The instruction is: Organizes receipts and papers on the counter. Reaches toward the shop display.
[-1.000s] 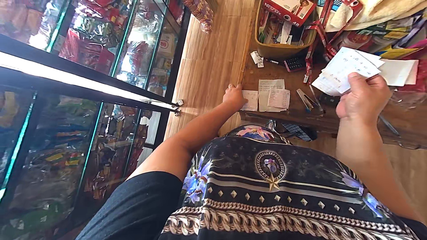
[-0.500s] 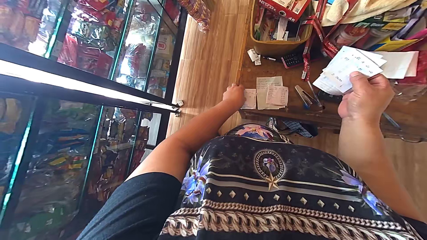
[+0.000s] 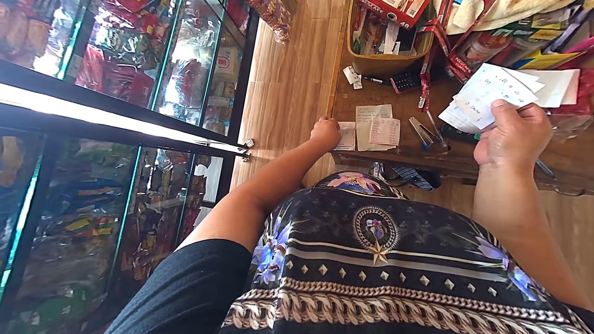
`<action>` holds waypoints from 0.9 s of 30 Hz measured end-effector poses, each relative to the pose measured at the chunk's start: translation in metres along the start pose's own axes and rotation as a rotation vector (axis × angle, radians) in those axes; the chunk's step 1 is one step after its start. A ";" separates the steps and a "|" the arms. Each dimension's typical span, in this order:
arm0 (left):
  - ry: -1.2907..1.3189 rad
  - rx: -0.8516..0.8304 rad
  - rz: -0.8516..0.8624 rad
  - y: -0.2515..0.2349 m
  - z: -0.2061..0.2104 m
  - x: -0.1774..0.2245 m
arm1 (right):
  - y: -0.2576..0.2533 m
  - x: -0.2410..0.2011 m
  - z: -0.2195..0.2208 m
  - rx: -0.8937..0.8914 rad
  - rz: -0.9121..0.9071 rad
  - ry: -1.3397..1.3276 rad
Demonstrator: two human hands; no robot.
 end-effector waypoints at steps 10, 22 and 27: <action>-0.067 -0.007 -0.019 -0.001 -0.003 0.005 | 0.003 0.007 0.010 -0.052 0.059 -0.003; -0.043 -0.030 -0.009 -0.004 -0.003 0.004 | 0.014 0.018 0.019 -0.133 0.134 -0.041; -0.039 0.018 -0.007 0.002 -0.005 0.005 | 0.017 0.024 0.022 -0.133 0.156 -0.052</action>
Point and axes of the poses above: each hand's wrist, its own y-axis away from the middle knuckle, its own z-axis out of the palm, x = y × z, the point moved 9 cm from there along -y, towards the middle knuckle, and after that the axes turned 15 degrees about -x, right-handed, at the moved point
